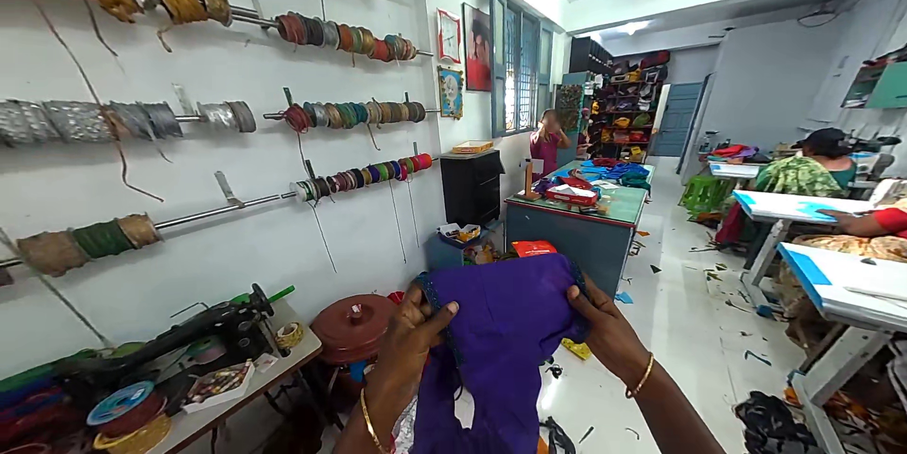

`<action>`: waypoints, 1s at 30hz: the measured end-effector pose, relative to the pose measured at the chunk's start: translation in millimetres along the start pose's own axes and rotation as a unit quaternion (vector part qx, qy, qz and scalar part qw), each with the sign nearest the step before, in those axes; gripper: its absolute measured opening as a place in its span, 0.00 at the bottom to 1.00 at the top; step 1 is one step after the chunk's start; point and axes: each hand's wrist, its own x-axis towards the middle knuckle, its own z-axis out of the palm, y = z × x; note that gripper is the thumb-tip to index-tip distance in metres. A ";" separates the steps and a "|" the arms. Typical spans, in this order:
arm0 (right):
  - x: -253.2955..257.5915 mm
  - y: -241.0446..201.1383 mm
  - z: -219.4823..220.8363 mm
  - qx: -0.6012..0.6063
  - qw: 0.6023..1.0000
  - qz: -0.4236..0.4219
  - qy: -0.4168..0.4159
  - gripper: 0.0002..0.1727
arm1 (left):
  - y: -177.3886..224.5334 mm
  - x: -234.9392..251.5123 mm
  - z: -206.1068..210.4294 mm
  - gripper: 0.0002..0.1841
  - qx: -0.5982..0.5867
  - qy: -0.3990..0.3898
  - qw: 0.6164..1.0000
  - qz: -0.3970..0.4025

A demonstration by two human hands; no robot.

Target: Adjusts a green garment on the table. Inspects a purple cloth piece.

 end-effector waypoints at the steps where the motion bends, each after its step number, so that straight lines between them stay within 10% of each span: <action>1: -2.1 0.2 0.5 0.014 1.000 0.004 -0.002 0.21 | -0.6 -1.9 -0.9 0.26 0.007 -0.021 1.000 -0.019; 6: -10.3 -11.9 9.5 0.099 0.994 0.046 0.025 0.21 | -10.2 -8.8 -5.2 0.34 0.057 -0.136 0.988 -0.042; 10: -11.6 -12.1 1.0 0.001 1.000 0.007 -0.027 0.28 | -11.6 -7.1 -10.2 0.08 0.143 -0.036 0.988 -0.050; 15: -10.6 -17.2 -0.4 -0.243 0.965 -0.089 0.039 0.39 | -18.3 -16.0 -10.9 0.12 0.285 0.042 0.958 0.017; 19: -8.4 -30.2 -3.0 -0.311 0.936 -0.153 0.055 0.13 | -14.3 -30.8 2.0 0.16 0.417 0.082 0.895 0.132; 21: -10.3 -37.3 -2.3 -0.430 0.884 -0.170 0.065 0.09 | -15.8 -36.1 7.9 0.17 0.412 0.066 0.892 0.175; 24: -16.9 -41.6 1.8 -0.549 0.810 -0.205 -0.010 0.29 | -11.7 -45.2 24.4 0.16 0.355 0.015 0.917 0.182; 30: -27.2 -21.3 34.9 -0.401 0.867 -0.246 -0.165 0.16 | -1.3 -52.3 36.7 0.11 0.202 -0.046 0.959 0.195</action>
